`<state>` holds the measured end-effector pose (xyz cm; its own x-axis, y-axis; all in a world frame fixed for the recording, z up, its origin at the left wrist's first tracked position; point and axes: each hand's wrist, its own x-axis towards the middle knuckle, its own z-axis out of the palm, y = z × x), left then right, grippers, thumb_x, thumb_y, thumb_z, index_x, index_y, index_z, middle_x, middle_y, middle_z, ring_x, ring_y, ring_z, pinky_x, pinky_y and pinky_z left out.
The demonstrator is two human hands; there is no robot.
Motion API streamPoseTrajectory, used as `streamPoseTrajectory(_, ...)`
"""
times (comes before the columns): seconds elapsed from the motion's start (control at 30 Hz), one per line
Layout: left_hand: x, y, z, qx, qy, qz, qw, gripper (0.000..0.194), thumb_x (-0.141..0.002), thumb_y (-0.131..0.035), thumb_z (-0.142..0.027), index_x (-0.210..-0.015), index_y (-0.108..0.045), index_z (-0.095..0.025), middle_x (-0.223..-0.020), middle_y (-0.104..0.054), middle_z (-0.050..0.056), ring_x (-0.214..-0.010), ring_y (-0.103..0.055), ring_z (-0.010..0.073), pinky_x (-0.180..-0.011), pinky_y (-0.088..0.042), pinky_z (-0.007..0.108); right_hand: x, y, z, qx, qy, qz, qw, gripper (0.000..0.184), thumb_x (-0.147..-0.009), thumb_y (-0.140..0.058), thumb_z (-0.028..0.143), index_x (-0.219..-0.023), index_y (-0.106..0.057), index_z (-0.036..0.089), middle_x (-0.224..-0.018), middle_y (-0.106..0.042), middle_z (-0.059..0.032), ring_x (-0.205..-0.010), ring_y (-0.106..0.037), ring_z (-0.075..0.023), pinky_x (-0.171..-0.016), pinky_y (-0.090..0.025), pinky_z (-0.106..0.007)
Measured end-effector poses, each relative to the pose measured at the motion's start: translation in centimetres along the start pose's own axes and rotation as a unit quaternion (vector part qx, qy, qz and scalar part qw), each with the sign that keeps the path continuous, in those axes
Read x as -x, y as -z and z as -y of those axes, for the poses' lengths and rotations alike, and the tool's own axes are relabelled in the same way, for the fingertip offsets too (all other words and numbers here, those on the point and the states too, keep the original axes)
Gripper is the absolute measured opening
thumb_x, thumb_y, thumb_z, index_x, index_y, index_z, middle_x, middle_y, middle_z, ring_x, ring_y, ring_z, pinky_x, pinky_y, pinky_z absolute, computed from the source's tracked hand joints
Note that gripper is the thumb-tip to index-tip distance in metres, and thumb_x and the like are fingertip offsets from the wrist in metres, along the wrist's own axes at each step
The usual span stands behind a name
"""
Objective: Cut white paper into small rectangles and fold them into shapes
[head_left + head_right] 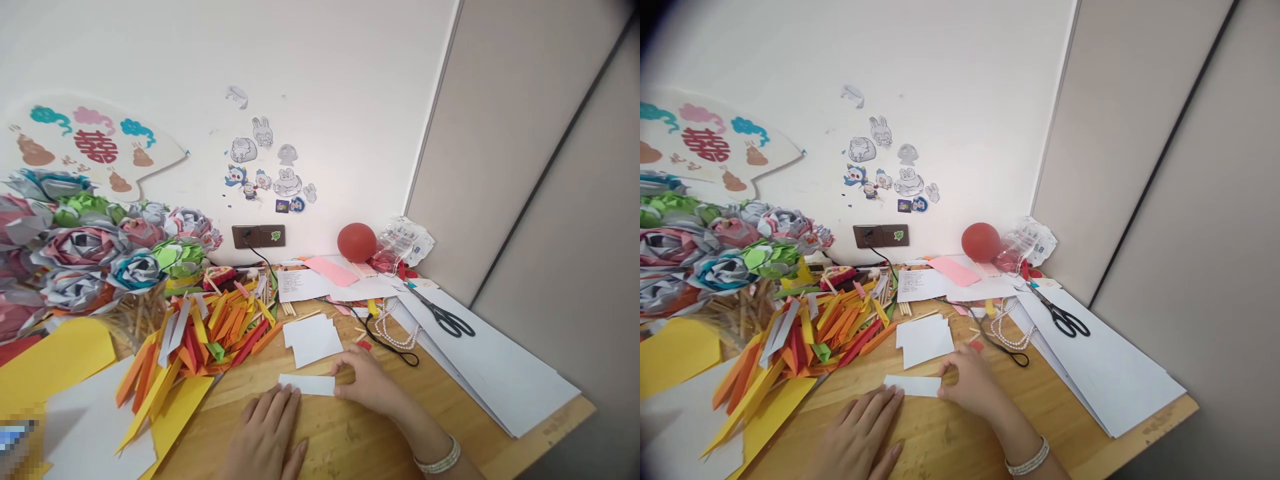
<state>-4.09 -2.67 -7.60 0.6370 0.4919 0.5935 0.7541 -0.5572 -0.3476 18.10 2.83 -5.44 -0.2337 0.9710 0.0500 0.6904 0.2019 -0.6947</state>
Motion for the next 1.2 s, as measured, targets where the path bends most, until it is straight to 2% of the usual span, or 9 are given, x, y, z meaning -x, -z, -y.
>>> streamPoseTrajectory(0.13,0.5,-0.9,0.2,0.034,0.024,0.011,0.999,0.048,-0.081,-0.053,-0.05,-0.114,-0.058,-0.016,-0.104,-0.069,0.007,-0.091,-0.061,0.0241,-0.08,-0.043,0.036,-0.2,-0.1,0.1,-0.042,0.004,-0.013,0.999,0.006,-0.066,-0.068,0.017,-0.072,-0.067,0.018,-0.083,-0.058,-0.0019,-0.083,-0.054,-0.0189,-0.076,-0.038,-0.03)
streamPoseTrajectory(0.23,0.4,-1.0,0.4,0.053,0.044,0.015,0.998,0.038,-0.082,-0.053,-0.045,-0.11,-0.059,-0.019,-0.105,-0.068,0.007,-0.093,-0.06,0.0239,-0.078,-0.047,0.034,-0.3,-1.1,0.6,-0.045,0.019,-0.042,0.998,0.01,-0.06,-0.072,0.015,-0.064,-0.063,0.018,-0.078,-0.057,-0.0004,-0.081,-0.053,-0.0183,-0.074,-0.038,-0.029)
streamPoseTrajectory(0.33,-0.2,-0.6,0.6,0.048,0.05,-0.001,0.998,0.028,-0.091,-0.042,-0.03,-0.11,-0.059,-0.019,-0.107,-0.067,0.007,-0.094,-0.06,0.0216,-0.078,-0.049,0.032,-0.4,-2.3,1.4,-0.084,0.049,-0.056,0.994,0.013,-0.062,-0.067,0.009,-0.062,-0.058,0.017,-0.073,-0.054,0.0011,-0.073,-0.052,-0.015,-0.065,-0.038,-0.024)
streamPoseTrajectory(0.5,-1.0,-0.2,0.9,0.052,0.024,-0.047,0.997,0.039,-0.092,-0.028,-0.007,-0.118,-0.053,-0.018,-0.108,-0.067,0.005,-0.095,-0.06,0.0175,-0.08,-0.048,0.027,0.1,-3.1,2.8,-0.129,0.144,-0.069,0.979,0.015,-0.065,-0.064,0.005,-0.064,-0.055,0.018,-0.074,-0.052,0.0018,-0.075,-0.051,-0.014,-0.068,-0.038,-0.024)
streamPoseTrajectory(0.7,-1.2,-0.1,0.7,0.173,0.066,0.0,0.983,0.024,-0.094,-0.034,-0.021,-0.102,-0.057,-0.022,-0.091,-0.066,0.003,-0.078,-0.062,0.0155,-0.067,-0.05,0.024,0.8,-2.6,3.4,-0.173,0.161,0.012,0.972,0.01,-0.068,-0.068,0.014,-0.067,-0.059,0.018,-0.076,-0.054,0.0016,-0.071,-0.053,-0.0131,-0.066,-0.041,-0.023)
streamPoseTrajectory(0.87,-1.3,0.3,0.6,0.198,0.062,0.038,0.978,0.025,-0.093,-0.036,-0.022,-0.078,-0.057,-0.022,-0.075,-0.062,0.001,-0.065,-0.059,0.0154,-0.055,-0.045,0.024,1.4,-1.6,3.4,-0.18,0.255,0.084,0.946,0.011,-0.076,-0.064,0.027,-0.07,-0.064,0.018,-0.08,-0.059,-0.0011,-0.079,-0.057,-0.0151,-0.073,-0.043,-0.025)
streamPoseTrajectory(0.97,-1.5,0.8,0.8,0.202,0.046,0.045,0.977,0.019,-0.092,-0.04,-0.024,-0.086,-0.058,-0.021,-0.084,-0.065,0.003,-0.073,-0.06,0.0162,-0.062,-0.046,0.025,1.3,-1.2,3.2,-0.113,0.237,0.078,0.962,0.011,-0.079,-0.056,0.019,-0.072,-0.064,0.019,-0.079,-0.06,-0.001,-0.076,-0.056,-0.0142,-0.069,-0.042,-0.023)
streamPoseTrajectory(1.07,-1.9,1.2,0.9,0.207,-0.031,0.034,0.977,0.024,-0.09,-0.046,-0.037,-0.104,-0.057,-0.021,-0.092,-0.066,0.004,-0.078,-0.06,0.0178,-0.067,-0.047,0.026,0.9,-1.2,2.6,-0.035,0.204,0.041,0.978,0.014,-0.078,-0.053,0.013,-0.069,-0.063,0.018,-0.071,-0.058,0.0004,-0.068,-0.053,-0.0131,-0.062,-0.039,-0.022)
streamPoseTrajectory(1.2,-2.0,1.1,0.7,0.178,-0.068,-0.002,0.982,0.033,-0.097,-0.03,-0.025,-0.082,-0.059,-0.02,-0.072,-0.064,0.001,-0.062,-0.053,0.0155,-0.056,-0.04,0.026,0.5,-1.8,2.1,-0.014,0.194,0.034,0.98,0.013,-0.076,-0.054,0.012,-0.07,-0.064,0.018,-0.068,-0.059,0.0008,-0.066,-0.052,-0.0124,-0.059,-0.037,-0.022)
